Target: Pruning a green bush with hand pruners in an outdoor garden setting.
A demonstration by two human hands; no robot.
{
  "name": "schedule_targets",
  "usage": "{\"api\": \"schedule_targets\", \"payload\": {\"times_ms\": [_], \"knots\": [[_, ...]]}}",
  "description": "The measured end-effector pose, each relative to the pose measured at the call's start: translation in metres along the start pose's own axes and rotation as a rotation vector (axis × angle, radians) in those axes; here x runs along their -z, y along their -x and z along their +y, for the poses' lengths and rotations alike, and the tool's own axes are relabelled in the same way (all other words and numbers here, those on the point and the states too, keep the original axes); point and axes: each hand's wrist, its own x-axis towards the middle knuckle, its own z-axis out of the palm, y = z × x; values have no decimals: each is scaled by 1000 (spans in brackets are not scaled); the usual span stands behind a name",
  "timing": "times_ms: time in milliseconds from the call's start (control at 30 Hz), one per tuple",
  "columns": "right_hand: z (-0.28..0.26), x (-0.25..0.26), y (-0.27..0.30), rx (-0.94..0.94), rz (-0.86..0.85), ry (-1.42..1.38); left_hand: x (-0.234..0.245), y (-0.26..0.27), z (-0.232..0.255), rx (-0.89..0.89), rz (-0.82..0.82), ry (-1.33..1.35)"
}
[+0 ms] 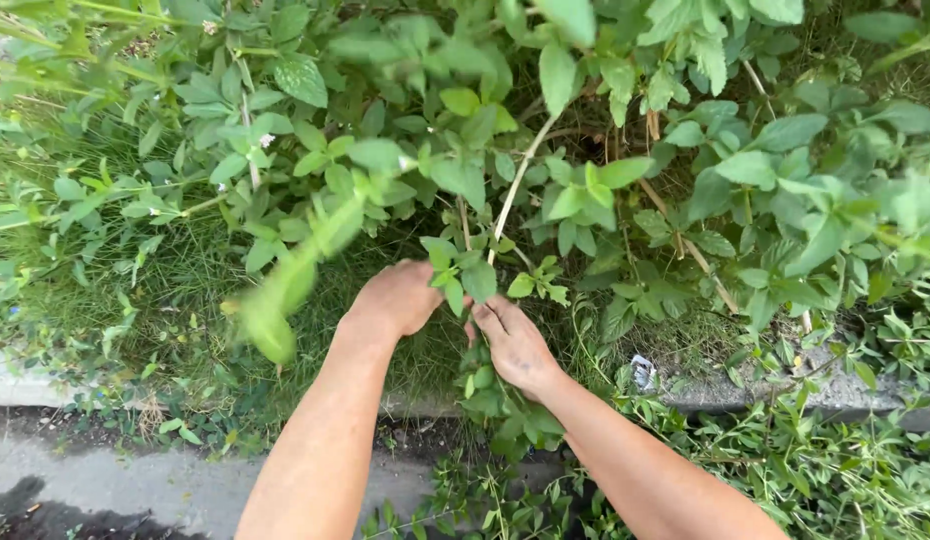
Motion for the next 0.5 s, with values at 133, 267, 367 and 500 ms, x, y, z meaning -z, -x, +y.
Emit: {"api": "schedule_targets", "payload": {"times_ms": [133,267,367,500], "knots": [[0,5,0,24,-12,-28,31,18,29,-36,-35,175],[0,8,-1,75,-54,-125,42,27,48,99,-129,188],[-6,11,0,35,-31,-23,35,23,48,205,-124,214],[16,8,-2,1033,124,399,56,41,68,431,-196,247]]}}
